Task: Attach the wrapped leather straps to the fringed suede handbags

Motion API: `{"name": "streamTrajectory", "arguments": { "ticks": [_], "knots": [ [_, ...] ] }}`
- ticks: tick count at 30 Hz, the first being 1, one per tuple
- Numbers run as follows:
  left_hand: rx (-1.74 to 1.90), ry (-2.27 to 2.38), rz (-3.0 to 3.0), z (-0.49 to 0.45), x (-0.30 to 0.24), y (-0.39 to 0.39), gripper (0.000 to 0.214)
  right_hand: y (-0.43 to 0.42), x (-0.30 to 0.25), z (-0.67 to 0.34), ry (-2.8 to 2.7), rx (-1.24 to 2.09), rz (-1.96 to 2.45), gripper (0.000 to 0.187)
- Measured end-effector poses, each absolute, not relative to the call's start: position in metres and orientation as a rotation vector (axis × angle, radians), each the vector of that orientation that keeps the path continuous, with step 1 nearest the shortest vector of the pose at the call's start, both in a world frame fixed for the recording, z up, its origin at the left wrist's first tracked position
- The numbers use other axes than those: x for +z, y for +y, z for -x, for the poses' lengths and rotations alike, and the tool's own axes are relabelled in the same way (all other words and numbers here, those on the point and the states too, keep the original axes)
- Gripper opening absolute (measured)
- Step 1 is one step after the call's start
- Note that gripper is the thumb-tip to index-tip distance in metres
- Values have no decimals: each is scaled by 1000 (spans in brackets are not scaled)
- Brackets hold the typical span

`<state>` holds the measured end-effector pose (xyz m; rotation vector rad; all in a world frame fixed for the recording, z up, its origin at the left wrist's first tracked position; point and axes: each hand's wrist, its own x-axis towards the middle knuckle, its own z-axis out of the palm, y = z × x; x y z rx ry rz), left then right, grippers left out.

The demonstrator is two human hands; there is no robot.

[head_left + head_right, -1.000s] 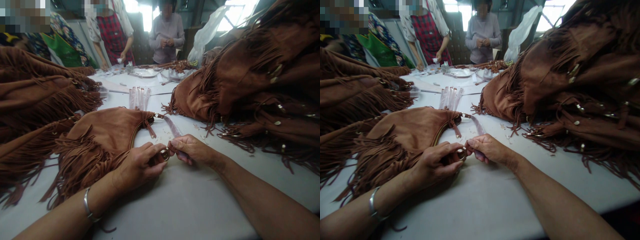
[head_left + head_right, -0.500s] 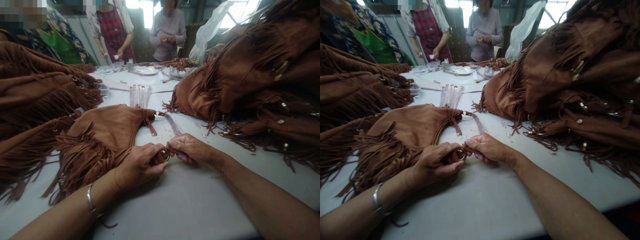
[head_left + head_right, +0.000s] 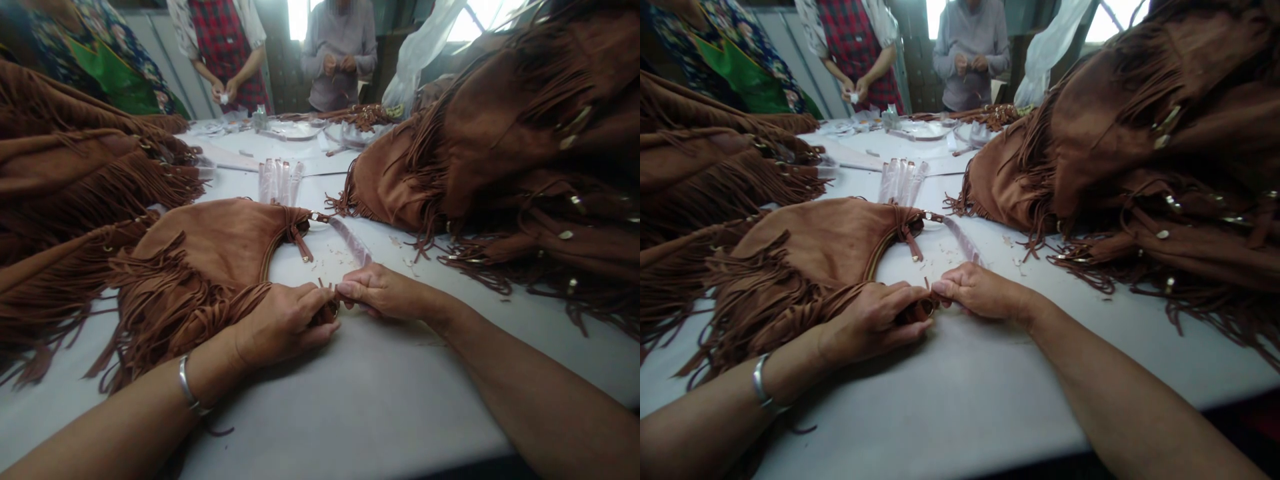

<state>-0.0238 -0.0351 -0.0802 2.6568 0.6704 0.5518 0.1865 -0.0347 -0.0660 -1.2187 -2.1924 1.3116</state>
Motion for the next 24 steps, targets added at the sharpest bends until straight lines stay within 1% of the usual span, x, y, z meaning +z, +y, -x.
{"name": "streamTrajectory", "arguments": {
  "ticks": [6,10,13,16,20,24],
  "knots": [
    [179,984,-2872,12,-68,-43,19,-37,-73,-183,-2217,1068,1413,37],
    [-37,1063,-3041,8,-59,-51,11,-36,-71,-186,-2079,1186,1398,35],
    [-133,1119,-3087,10,-60,-53,11,-37,-70,-189,-2016,1226,1369,35],
    [-161,1134,-3119,15,-65,-51,14,-39,-70,-188,-2055,1219,1320,36],
    [-146,1020,-3136,21,-68,-47,20,-41,-73,-184,-2112,1198,1338,35],
    [30,911,-3101,31,-72,-46,25,-43,-74,-182,-2093,1176,1360,35]
  ]
}}
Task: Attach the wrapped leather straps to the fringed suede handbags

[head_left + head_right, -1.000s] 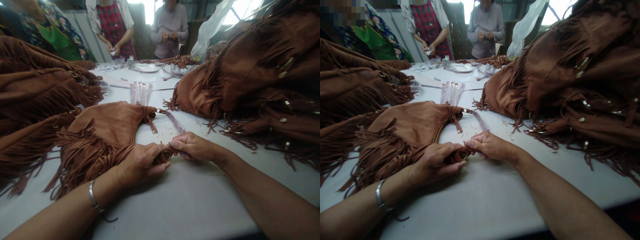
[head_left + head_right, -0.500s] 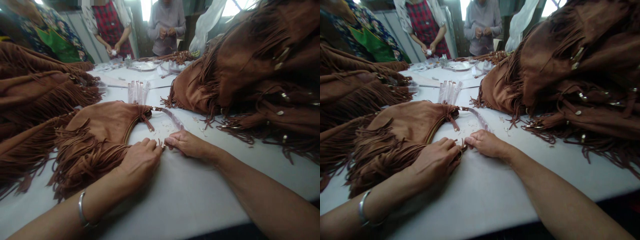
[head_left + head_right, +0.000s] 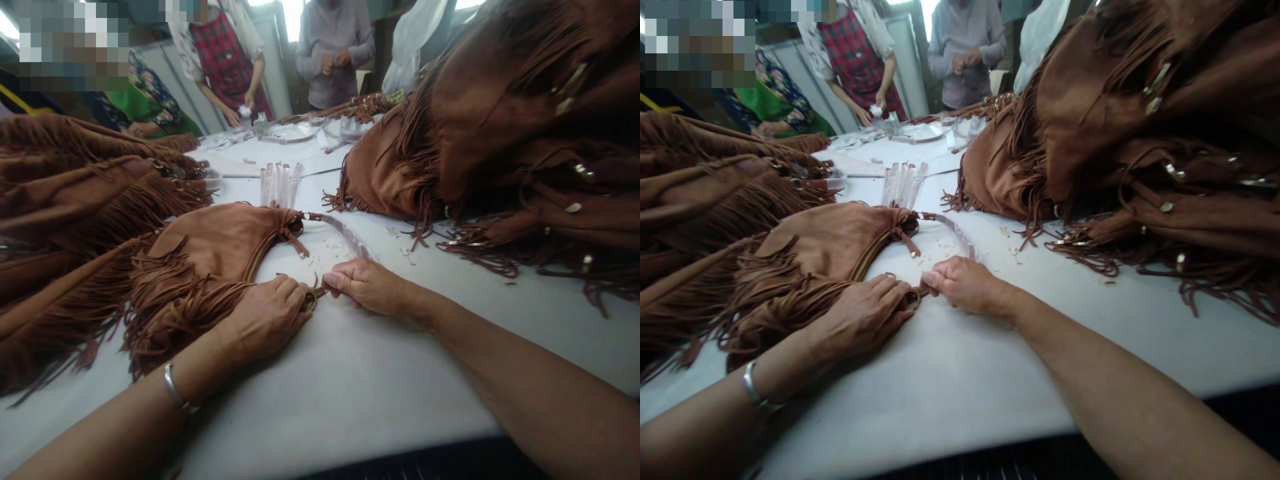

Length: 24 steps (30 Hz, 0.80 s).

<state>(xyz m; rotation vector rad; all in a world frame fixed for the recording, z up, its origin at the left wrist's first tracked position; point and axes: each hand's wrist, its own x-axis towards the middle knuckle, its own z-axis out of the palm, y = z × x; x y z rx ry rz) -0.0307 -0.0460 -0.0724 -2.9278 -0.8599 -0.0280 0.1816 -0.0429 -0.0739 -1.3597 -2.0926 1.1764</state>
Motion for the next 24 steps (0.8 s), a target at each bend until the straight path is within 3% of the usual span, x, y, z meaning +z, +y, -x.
{"name": "streamTrajectory", "arguments": {
  "ticks": [4,11,24],
  "knots": [
    [-222,-801,2971,38,-75,-46,27,-43,-72,-181,-2096,1192,1333,35],
    [-93,-858,3009,35,-70,-41,25,-41,-70,-177,-2117,1189,1407,35],
    [-443,-673,2999,42,-82,-39,28,-40,-72,-175,-2196,1177,1414,36]
  ]
}}
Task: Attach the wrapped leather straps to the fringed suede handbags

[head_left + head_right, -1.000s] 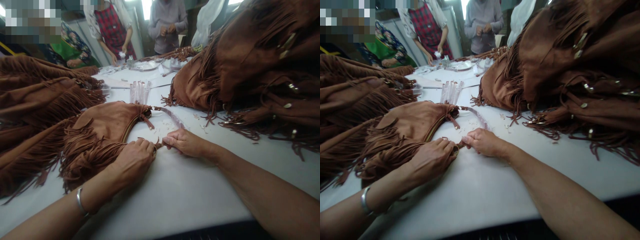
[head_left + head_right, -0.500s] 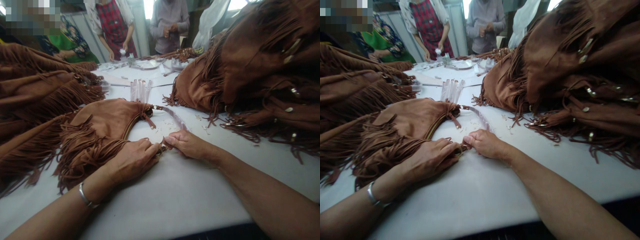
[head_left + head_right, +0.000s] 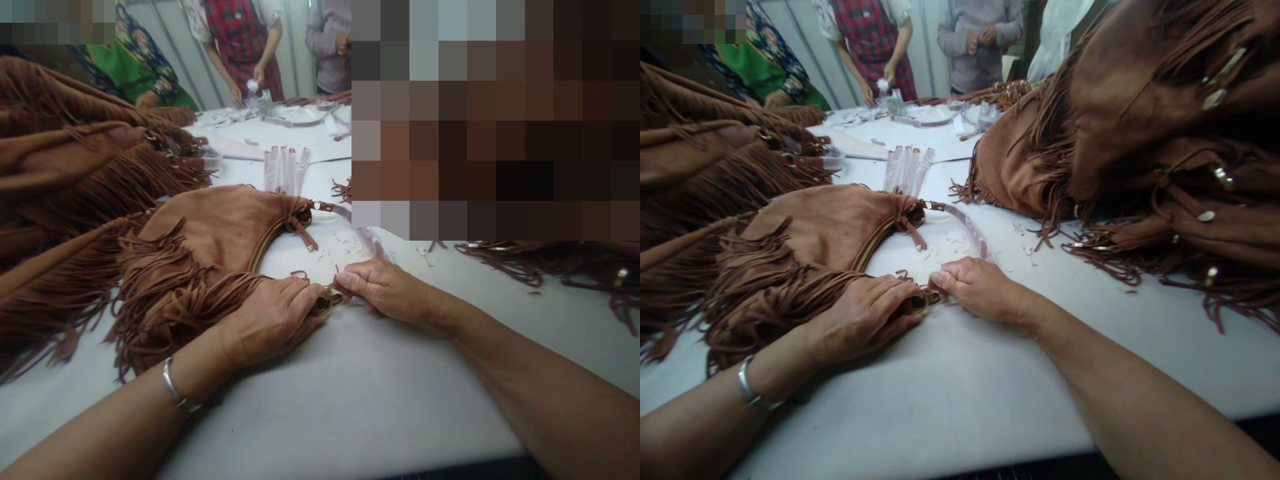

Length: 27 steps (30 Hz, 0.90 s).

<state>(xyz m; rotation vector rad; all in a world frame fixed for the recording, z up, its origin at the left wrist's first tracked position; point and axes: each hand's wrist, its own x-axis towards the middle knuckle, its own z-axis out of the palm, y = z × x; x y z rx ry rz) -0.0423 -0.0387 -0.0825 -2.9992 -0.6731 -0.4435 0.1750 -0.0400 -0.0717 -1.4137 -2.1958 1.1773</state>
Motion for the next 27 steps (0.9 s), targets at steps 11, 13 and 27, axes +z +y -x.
{"name": "streamTrajectory", "arguments": {
  "ticks": [11,13,27],
  "knots": [
    [-664,-494,3013,49,-84,-37,29,-38,-70,-171,-2218,1343,1143,42],
    [-664,-491,3031,49,-84,-37,30,-37,-68,-171,-2232,1353,1133,43],
    [-792,-301,2917,50,-86,-38,36,-33,-64,-172,-2469,1264,1007,42]
  ]
}}
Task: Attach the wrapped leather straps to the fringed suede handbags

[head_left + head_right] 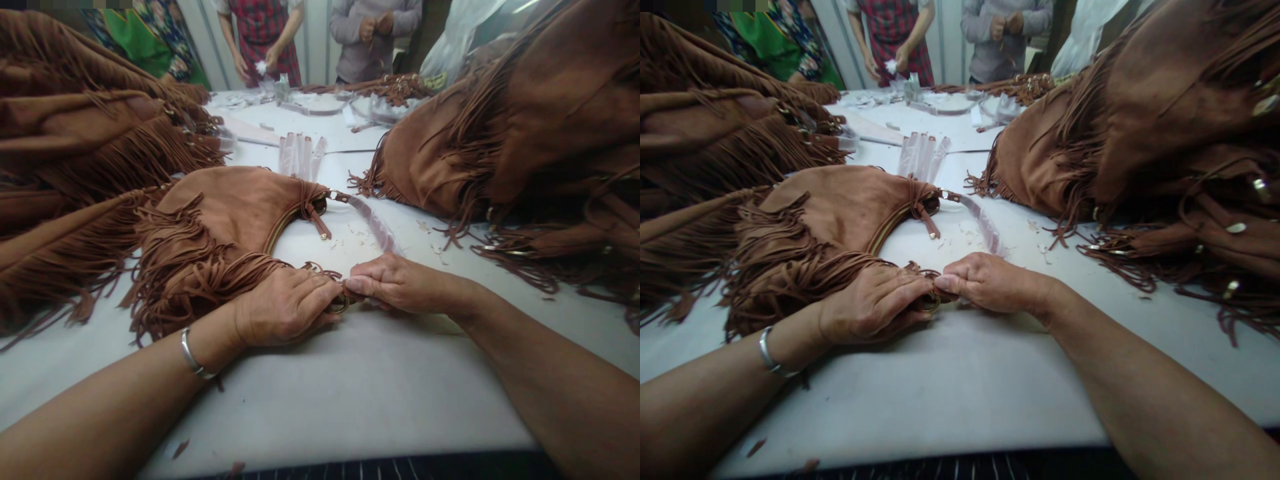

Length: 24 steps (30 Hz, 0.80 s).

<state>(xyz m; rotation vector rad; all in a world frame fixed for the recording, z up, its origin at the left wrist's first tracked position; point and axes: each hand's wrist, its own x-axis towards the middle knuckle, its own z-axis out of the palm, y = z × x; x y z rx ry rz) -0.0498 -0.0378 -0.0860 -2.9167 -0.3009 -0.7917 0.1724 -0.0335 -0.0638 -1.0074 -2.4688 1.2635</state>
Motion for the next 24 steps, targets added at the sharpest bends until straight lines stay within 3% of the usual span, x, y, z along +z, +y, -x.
{"name": "streamTrajectory", "arguments": {
  "ticks": [12,17,24],
  "knots": [
    [-702,-324,2844,49,-86,-39,32,-42,-57,-172,-2529,1530,966,37],
    [-673,-470,2877,49,-84,-38,28,-53,-62,-167,-2346,1369,1143,34],
    [-295,-611,3071,40,-75,-38,30,-49,-59,-172,-2323,1542,1088,41]
  ]
}}
